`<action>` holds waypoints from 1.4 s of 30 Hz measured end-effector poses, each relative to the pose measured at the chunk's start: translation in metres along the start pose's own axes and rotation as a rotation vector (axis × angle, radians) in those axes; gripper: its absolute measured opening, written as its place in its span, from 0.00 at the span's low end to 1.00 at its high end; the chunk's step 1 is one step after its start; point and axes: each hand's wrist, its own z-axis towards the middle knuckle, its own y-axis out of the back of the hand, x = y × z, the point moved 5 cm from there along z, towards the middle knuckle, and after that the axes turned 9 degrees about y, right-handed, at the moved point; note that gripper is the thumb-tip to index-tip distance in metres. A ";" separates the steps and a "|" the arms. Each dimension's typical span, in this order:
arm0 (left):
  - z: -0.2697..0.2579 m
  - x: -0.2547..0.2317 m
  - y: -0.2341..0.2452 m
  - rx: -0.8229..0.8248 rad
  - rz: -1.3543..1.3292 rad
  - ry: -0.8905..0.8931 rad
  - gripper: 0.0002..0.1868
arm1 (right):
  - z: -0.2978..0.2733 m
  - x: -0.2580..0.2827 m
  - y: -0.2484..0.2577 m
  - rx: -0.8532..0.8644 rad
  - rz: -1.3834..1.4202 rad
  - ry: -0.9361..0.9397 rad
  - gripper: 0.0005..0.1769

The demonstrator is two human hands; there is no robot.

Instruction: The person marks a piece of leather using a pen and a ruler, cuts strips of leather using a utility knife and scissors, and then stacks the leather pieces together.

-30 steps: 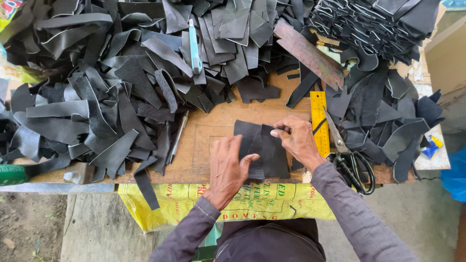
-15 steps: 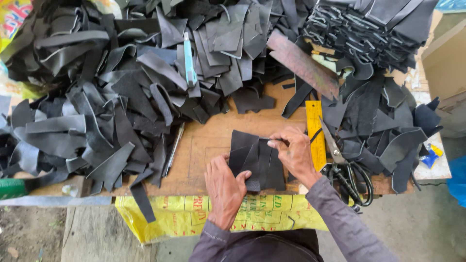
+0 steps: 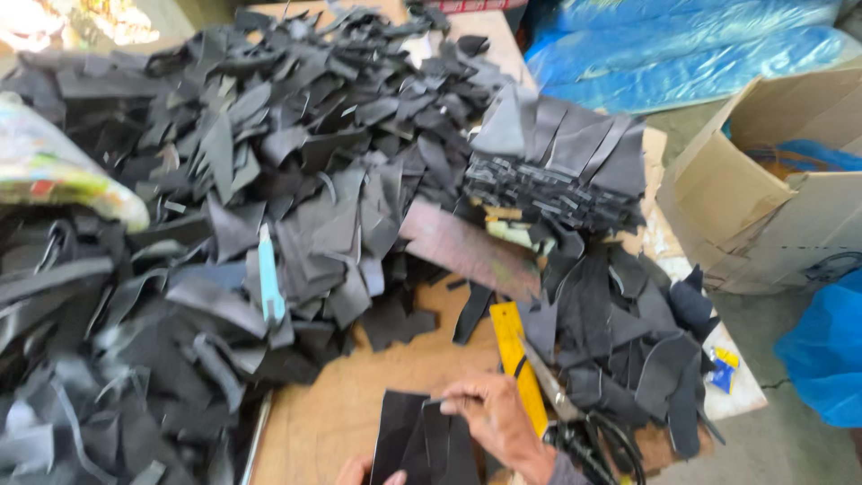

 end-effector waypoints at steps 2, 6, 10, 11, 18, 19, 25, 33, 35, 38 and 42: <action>0.017 -0.011 -0.002 0.052 -0.035 0.052 0.28 | -0.001 -0.011 0.004 0.036 0.108 -0.087 0.04; 0.047 -0.080 -0.029 0.188 -0.175 0.112 0.30 | 0.018 -0.020 0.048 0.040 0.127 -0.083 0.08; 0.054 -0.155 -0.008 0.429 -0.392 0.123 0.31 | 0.029 -0.031 0.136 -0.119 0.239 -0.457 0.08; 0.059 -0.177 -0.020 0.502 -0.446 0.118 0.32 | 0.038 -0.025 0.164 -0.181 0.214 -0.369 0.08; 0.087 -0.296 -0.152 0.679 -0.461 0.333 0.20 | 0.086 -0.005 0.312 -0.547 0.049 -0.096 0.11; 0.090 -0.311 -0.169 0.737 -0.499 0.314 0.18 | 0.091 -0.005 0.324 -0.574 0.043 -0.105 0.12; 0.104 -0.367 -0.272 0.846 -0.771 0.399 0.15 | 0.118 -0.014 0.364 -0.612 0.236 0.001 0.12; 0.115 -0.342 -0.296 0.876 -0.940 0.601 0.11 | 0.124 -0.040 0.380 -0.608 0.226 -0.035 0.13; 0.113 -0.337 -0.292 0.862 -0.932 0.632 0.11 | 0.126 -0.042 0.385 -0.604 0.208 -0.022 0.13; 0.113 -0.337 -0.296 0.834 -0.933 0.649 0.09 | 0.132 -0.043 0.390 -0.601 0.221 -0.023 0.12; 0.115 -0.340 -0.307 0.820 -0.976 0.661 0.07 | 0.140 -0.042 0.396 -0.589 0.255 0.000 0.11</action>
